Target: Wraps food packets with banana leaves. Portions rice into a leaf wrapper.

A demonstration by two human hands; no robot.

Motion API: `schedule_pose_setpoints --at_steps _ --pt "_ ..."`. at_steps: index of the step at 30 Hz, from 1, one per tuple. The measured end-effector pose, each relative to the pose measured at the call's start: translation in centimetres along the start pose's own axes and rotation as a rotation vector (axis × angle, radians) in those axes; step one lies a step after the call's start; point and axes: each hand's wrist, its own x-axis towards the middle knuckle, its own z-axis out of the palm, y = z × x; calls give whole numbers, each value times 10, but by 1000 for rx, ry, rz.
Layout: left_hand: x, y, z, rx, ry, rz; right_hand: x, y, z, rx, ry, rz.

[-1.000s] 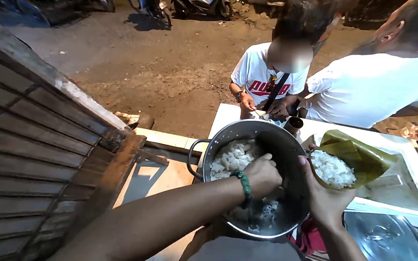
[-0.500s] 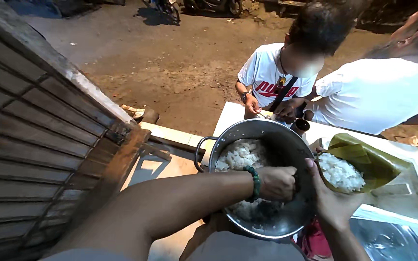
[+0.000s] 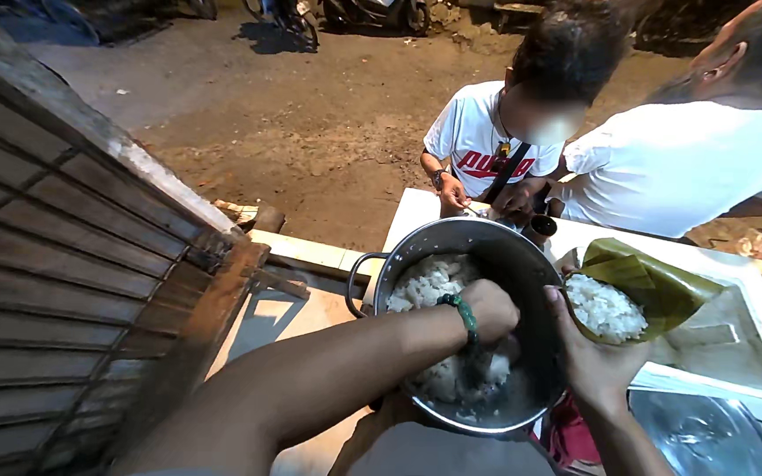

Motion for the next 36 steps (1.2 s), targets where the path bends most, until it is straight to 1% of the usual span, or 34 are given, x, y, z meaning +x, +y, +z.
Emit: schedule_pose_setpoints --at_steps 2,4,6,8,10,14,16,17,18,20,21,22,23,26,27,28,31,36 --pt "-8 7 1 -9 -61 55 1 -1 0 5 -4 -5" --pt "-16 3 -3 1 3 52 1 0 0 -5 -13 -24" --pt "-18 -4 -11 72 141 -43 1 1 0 -11 -15 -40" --pt "-13 -14 -14 120 190 -161 1 0 0 -23 -15 -48" --pt "-9 -19 -8 76 166 -189 1 -1 1 -29 -19 -46" --pt "-10 -8 6 -8 2 -57 -1 -2 0 -48 -13 -24" --pt "-13 -1 8 -44 -77 -22 -1 -4 -1 -50 -3 0" --pt "-14 -1 6 -47 -48 -23 0 -4 0 -45 -2 2" --pt "-14 -3 1 -46 16 -43 1 -3 1 -39 -4 -5" --pt "-12 -4 -8 37 168 -132 -1 -3 0 -40 -6 -21" --pt "-9 -5 -10 80 196 -170 -1 -3 0 -47 -4 -22" --pt "-6 -6 -10 95 189 -178 -1 -4 0 -52 -3 -23" --pt "-4 -6 -8 80 148 -160 -1 -4 0 -46 -3 -23" --pt "-6 -1 -1 25 -22 -21 1 -4 1 -12 -19 -23" --pt "-8 2 3 1 -46 7 1 -4 0 -2 -27 -23" --pt "-10 1 4 -12 -31 9 1 -3 0 -3 -32 -26" --pt "-16 -10 -2 46 66 -78 1 -3 1 1 -40 -15" --pt "-17 -17 -1 5 -58 -144 2 -2 1 -15 -49 0"
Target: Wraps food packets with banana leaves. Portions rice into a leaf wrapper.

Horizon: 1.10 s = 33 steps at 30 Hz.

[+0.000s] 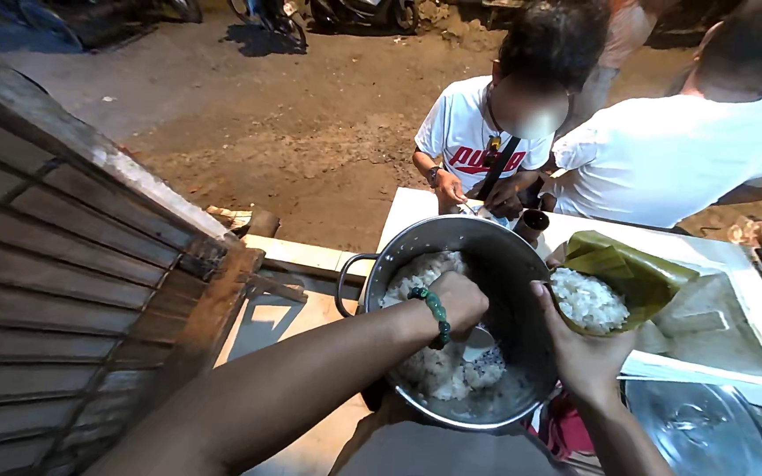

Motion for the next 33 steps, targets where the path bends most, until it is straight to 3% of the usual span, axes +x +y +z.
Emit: schedule_pose_setpoints --at_steps 8,13,20,26,30,33 --pt "3 17 12 -116 -177 1 -1 -2 -1 5 8 27" --pt "13 10 4 -163 -152 -5 -1 -1 1 9 3 12" --pt "-8 -24 -18 -280 -73 189 1 0 0 -8 -7 -1" --pt "-57 -71 -41 -620 -14 284 11 1 -19 58 -347 203" --pt "-102 -102 -71 -837 100 305 12 -26 -21 83 -649 410" --pt "-120 -107 -85 -958 166 232 0 -34 -5 422 -795 556"
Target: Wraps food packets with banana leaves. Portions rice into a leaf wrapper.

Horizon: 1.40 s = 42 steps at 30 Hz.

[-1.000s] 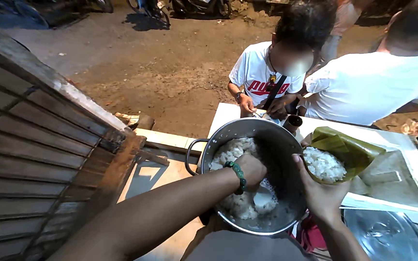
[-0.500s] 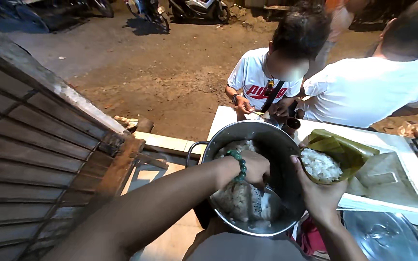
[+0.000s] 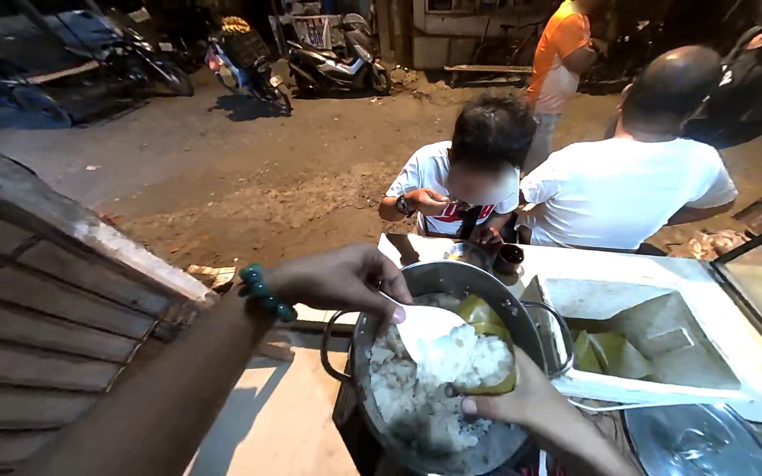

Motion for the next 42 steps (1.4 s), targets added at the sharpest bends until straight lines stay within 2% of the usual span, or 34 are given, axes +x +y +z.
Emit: schedule_pose_setpoints --at_steps 2,5,10,13,18,20,23,26,29,32,34,39,42 --pt "-3 2 1 14 48 13 2 8 10 206 -115 42" --pt "-3 5 7 64 82 23 4 12 17 213 -177 119" --pt "5 5 17 206 69 -2 4 13 14 161 -166 110" --pt "5 6 25 308 148 -2 4 17 12 195 -163 53" --pt "-2 6 38 410 260 7 3 17 14 194 -62 -5" --pt "-9 5 45 486 340 106 3 17 15 199 -56 -24" --pt "-16 2 55 743 543 329 3 19 17 203 -34 -79" --pt "-23 -2 62 873 707 385 3 22 19 194 14 -145" --pt "-27 -18 72 673 837 309 3 23 21 153 52 -176" --pt "-25 -30 85 364 789 267 2 21 22 85 53 -162" --pt "-23 -32 94 263 762 288 1 20 22 83 43 -171" --pt "-21 -33 106 67 962 280 2 24 18 224 53 -149" --pt "-27 -40 112 -142 926 239 3 23 17 237 70 -141"
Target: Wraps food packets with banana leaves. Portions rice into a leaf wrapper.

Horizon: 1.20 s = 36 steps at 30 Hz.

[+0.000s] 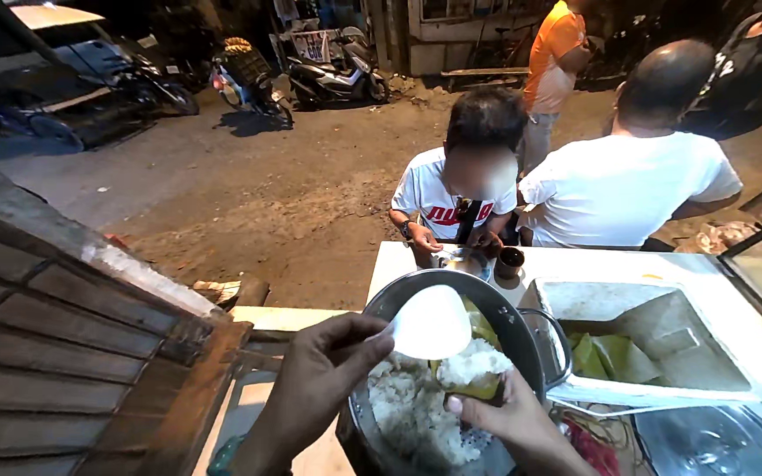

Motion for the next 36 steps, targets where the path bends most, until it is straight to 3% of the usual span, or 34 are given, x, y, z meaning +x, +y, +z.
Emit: schedule_pose_setpoints --at_steps 6,11,18,23,25,32,36 --pt "-17 -21 9 -88 -82 -111 0 0 -3 49 -95 30" --pt "-21 -25 15 12 -106 -137 -3 -5 -2 -31 -110 98" --pt "-31 -33 17 384 -20 59 0 -9 3 -137 -50 202" --pt "-32 -18 22 18 68 116 1 -7 5 -109 -70 219" --pt "-33 -24 30 -15 59 123 1 -7 5 -113 -80 239" --pt "-43 -31 37 290 76 -46 5 -8 5 -146 -57 313" --pt "-53 -16 24 581 15 120 8 -5 8 -207 75 347"
